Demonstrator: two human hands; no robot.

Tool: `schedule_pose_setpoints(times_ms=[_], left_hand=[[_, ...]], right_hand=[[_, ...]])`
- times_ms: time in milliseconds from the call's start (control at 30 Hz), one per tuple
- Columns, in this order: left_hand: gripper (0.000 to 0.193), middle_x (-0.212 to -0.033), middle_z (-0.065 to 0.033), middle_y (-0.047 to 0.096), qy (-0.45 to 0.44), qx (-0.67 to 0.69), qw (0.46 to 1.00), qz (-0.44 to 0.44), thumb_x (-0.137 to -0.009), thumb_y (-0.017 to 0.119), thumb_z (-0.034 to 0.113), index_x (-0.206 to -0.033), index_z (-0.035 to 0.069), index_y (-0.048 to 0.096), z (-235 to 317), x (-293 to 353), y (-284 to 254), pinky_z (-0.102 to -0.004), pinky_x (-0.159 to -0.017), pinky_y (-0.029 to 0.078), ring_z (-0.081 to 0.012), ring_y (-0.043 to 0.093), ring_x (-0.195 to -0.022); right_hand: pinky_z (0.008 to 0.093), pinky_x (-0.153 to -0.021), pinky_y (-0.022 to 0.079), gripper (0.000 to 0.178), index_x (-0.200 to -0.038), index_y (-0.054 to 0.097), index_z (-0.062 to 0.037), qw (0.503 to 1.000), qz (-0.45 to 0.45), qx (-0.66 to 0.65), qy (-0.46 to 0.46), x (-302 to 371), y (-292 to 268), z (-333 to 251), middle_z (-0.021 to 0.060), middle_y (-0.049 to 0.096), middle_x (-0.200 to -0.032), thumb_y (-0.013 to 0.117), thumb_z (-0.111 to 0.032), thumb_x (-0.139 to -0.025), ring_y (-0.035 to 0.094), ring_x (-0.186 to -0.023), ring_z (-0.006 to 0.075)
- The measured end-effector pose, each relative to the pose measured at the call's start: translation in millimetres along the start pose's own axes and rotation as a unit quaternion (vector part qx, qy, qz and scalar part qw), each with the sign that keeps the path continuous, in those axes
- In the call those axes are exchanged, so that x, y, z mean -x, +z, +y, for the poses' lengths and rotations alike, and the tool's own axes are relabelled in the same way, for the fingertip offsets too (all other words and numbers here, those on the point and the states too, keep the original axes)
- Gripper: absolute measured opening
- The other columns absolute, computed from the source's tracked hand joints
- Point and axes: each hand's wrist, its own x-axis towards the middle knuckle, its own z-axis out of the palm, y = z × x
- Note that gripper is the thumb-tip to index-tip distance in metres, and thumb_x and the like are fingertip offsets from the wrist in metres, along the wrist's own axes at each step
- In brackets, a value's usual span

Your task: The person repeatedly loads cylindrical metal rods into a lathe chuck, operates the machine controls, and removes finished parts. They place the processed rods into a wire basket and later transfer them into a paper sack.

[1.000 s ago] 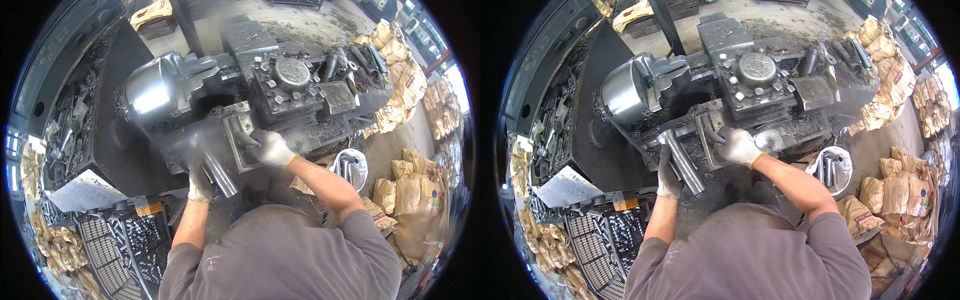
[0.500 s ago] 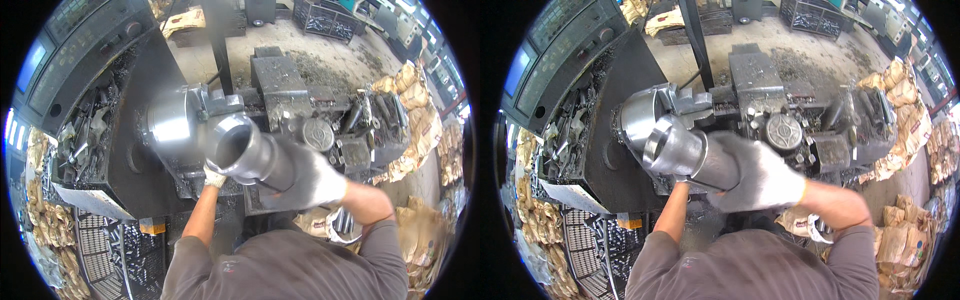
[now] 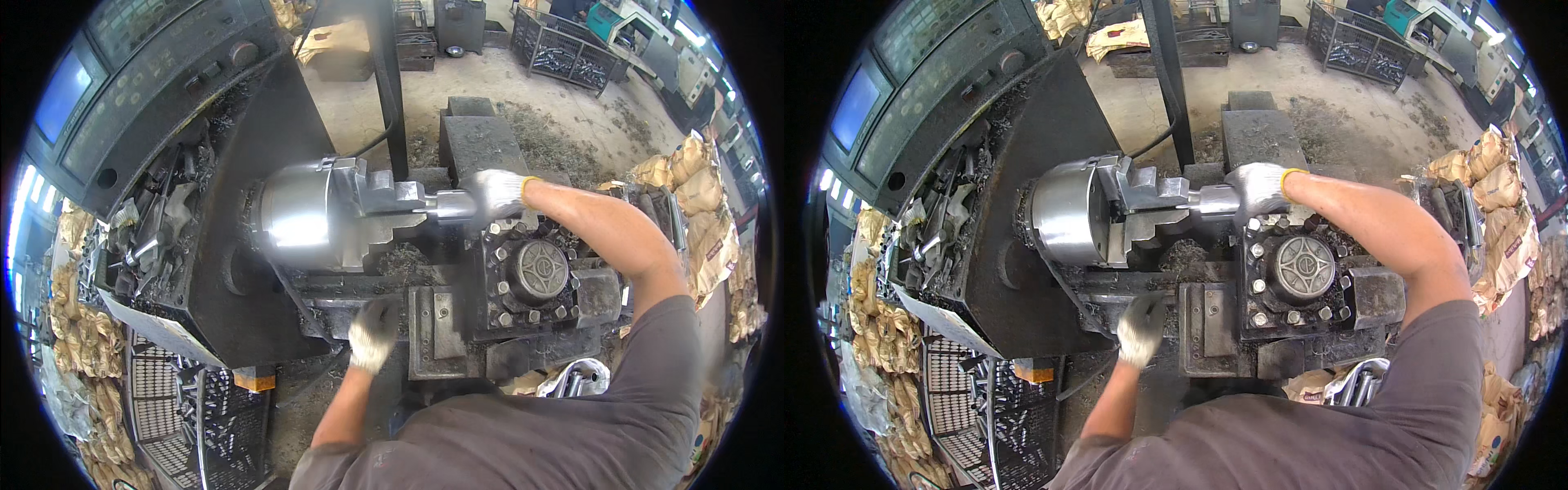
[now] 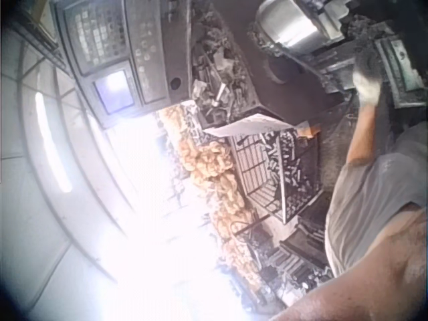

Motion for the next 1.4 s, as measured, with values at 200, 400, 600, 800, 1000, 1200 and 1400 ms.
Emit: schedule_pose_setpoints(times_ms=[200,400,600,800,1000,1200,1400], left_hand=[[0.014,-0.098,-0.011,0.077,-0.158,0.063,0.983,0.073,-0.095,0.071,0.005,-0.107,0.002,0.076,-8.6,91.6,-45.6,-0.0371,-0.079,0.061,-0.0248,0.074,-0.087],[0.031,-0.107,-0.0064,0.072,-0.362,0.397,0.793,0.286,-0.105,0.061,0.039,-0.115,0.011,0.07,-112.0,160.4,-88.5,-0.0495,-0.09,0.057,-0.0292,0.068,-0.1],[0.044,-0.072,0.0047,0.054,-0.437,0.496,0.601,0.449,-0.107,0.048,0.057,-0.085,0.021,0.057,-99.3,148.0,-167.6,-0.0362,-0.065,0.046,-0.0176,0.054,-0.067],[0.039,-0.067,0.008,0.054,-0.428,0.565,0.613,0.348,-0.11,0.048,0.05,-0.088,0.02,0.061,-130.8,175.8,-221.1,-0.0263,-0.047,0.037,-0.0106,0.046,-0.052],[0.028,-0.075,0.0083,0.056,-0.429,0.438,0.713,0.34,-0.109,0.051,0.039,-0.089,0.022,0.061,-202.8,224.1,-235.5,-0.0264,-0.051,0.035,-0.0088,0.049,-0.061],[0.04,-0.1,-0.0048,0.069,-0.428,0.35,0.73,0.401,-0.109,0.057,0.036,-0.116,-0.001,0.07,-160.1,182.9,-212.4,-0.0405,-0.082,0.052,-0.0192,0.064,-0.099],[0.055,-0.127,-0.0277,0.073,-0.241,-0.257,0.847,0.399,-0.106,0.067,0.03,-0.148,-0.002,0.054,-51.1,141.7,-236.7,-0.0485,-0.095,0.059,-0.0399,0.075,-0.111]], right_hand=[[0.0446,-0.083,0.062,0.06,-0.109,0.075,-0.0031,0.998,0.055,-0.008,-0.009,-10.7,10.6,-30.0,0.0214,0.079,-0.1,0.086,-0.048,-0.07,0.078,-0.093,0.036],[0.0427,-0.082,0.06,0.061,-0.103,0.078,-0.0006,0.996,-0.084,-0.042,-0.006,-31.5,-17.1,-32.6,0.019,0.08,-0.101,0.086,-0.053,-0.072,0.077,-0.09,0.0298],[0.0455,-0.074,0.059,0.059,-0.093,0.08,0.0002,0.999,-0.009,-0.004,0.049,-38.7,7.5,-37.0,0.0205,0.078,-0.085,0.086,-0.053,-0.067,0.077,-0.081,0.0318],[0.0348,-0.053,0.06,0.024,-0.085,0.078,-0.0053,0.978,-0.082,-0.179,0.072,-44.0,-2.0,-48.6,0.008,0.073,-0.072,0.086,-0.025,-0.074,0.073,-0.063,0.0181],[0.0355,-0.052,0.063,0.033,-0.092,0.077,-0.0022,0.977,-0.093,-0.174,0.082,-50.4,-4.5,-53.4,0.0096,0.074,-0.077,0.089,-0.024,-0.071,0.074,-0.064,0.0187],[0.0416,-0.067,0.063,0.049,-0.098,0.077,-0.0005,0.997,-0.026,-0.05,0.049,-33.5,-2.7,-42.0,0.0157,0.077,-0.086,0.088,-0.039,-0.071,0.076,-0.077,0.0279],[0.0406,-0.091,0.059,0.051,-0.123,0.076,-0.0046,0.958,0.218,-0.184,-0.005,67.8,-6.8,-31.9,0.0181,0.079,-0.107,0.08,-0.037,-0.084,0.077,-0.098,0.0308]])
